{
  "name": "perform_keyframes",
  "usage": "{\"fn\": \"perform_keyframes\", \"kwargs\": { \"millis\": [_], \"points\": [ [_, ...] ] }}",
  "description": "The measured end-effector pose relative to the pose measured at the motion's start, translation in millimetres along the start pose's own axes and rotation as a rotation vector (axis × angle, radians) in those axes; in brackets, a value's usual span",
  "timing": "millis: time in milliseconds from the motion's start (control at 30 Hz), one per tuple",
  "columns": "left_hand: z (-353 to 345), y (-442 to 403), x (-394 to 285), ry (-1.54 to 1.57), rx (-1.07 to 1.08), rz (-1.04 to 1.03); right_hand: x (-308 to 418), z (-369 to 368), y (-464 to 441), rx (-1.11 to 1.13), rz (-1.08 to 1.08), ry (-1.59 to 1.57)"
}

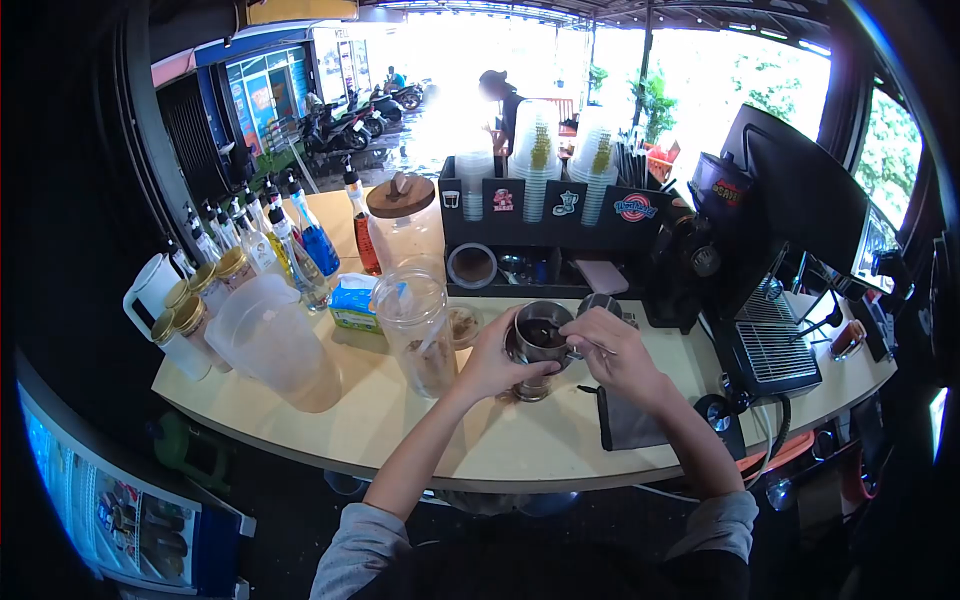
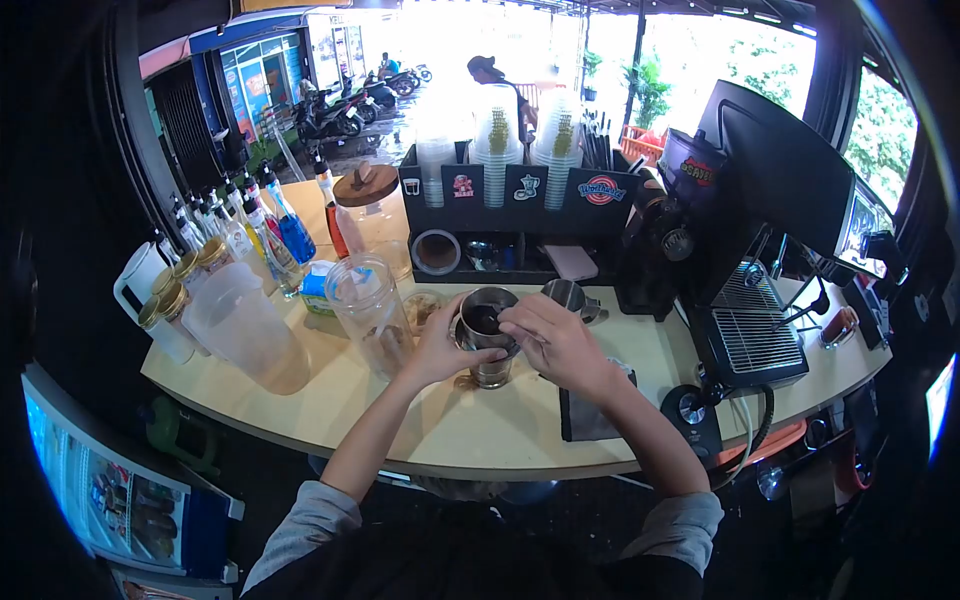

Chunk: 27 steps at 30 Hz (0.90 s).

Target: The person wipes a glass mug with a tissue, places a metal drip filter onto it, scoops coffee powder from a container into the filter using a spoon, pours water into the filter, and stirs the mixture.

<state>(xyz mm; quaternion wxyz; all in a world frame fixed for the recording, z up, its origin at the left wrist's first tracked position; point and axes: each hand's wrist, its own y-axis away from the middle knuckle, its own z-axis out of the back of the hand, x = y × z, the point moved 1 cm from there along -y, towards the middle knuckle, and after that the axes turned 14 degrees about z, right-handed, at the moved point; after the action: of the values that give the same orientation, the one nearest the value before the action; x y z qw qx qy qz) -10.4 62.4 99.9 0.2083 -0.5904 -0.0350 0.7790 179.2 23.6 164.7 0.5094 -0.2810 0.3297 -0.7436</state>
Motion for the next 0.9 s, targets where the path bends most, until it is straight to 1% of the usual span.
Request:
{"fn": "perform_keyframes", "kwargs": {
  "millis": [67,167,267,333,367,433,467,533,633,767,833,867,900],
  "points": [
    [-1.6,-0.6,3.4,-0.012,-0.029,-0.04,-1.0,0.0,-0.5,0.008,0.021,-0.029],
    [-0.9,1.2,-2.2,-0.009,-0.036,-0.014,-4.7,-0.3,-0.5,-0.006,0.033,0.049],
    [-2.1,0.3,2.9,0.006,-0.036,-0.026,-6.8,-5.3,0.9,-0.045,0.042,-0.012],
    [-3.5,-0.2,4.0,-0.001,-0.056,-0.044,-5.8,-2.8,1.9,0.01,0.086,0.005],
    [-3.8,0.2,4.1,-0.005,-0.073,-0.061,-6.6,-3.4,1.5,0.01,0.086,0.004],
    [-2.9,1.8,1.5,-0.013,-0.064,-0.036,-9.5,-3.2,0.9,-0.017,0.011,0.042],
    [-2.5,1.6,0.3,-0.022,-0.054,-0.013,-8.3,-3.5,0.9,-0.018,0.011,0.044],
    [-2.4,1.5,0.4,-0.022,-0.061,-0.037,-4.4,-5.6,0.3,0.012,0.074,0.027],
    [-3.0,1.7,1.6,-0.021,-0.064,-0.05,-8.1,-6.0,3.9,-0.007,0.081,0.081],
    [-3.0,0.2,4.8,-0.033,-0.061,-0.049,-2.4,-1.4,-0.1,-0.001,0.053,0.039],
    [-3.7,-0.8,6.0,-0.013,-0.058,-0.042,-0.4,1.7,0.6,0.035,0.149,0.042],
    [-4.2,0.1,7.1,0.008,-0.053,-0.033,-1.3,0.3,0.6,0.037,0.147,0.039],
    [-4.6,0.5,7.7,0.01,-0.053,-0.031,-4.4,-0.5,0.2,0.019,0.082,0.035]
  ]
}}
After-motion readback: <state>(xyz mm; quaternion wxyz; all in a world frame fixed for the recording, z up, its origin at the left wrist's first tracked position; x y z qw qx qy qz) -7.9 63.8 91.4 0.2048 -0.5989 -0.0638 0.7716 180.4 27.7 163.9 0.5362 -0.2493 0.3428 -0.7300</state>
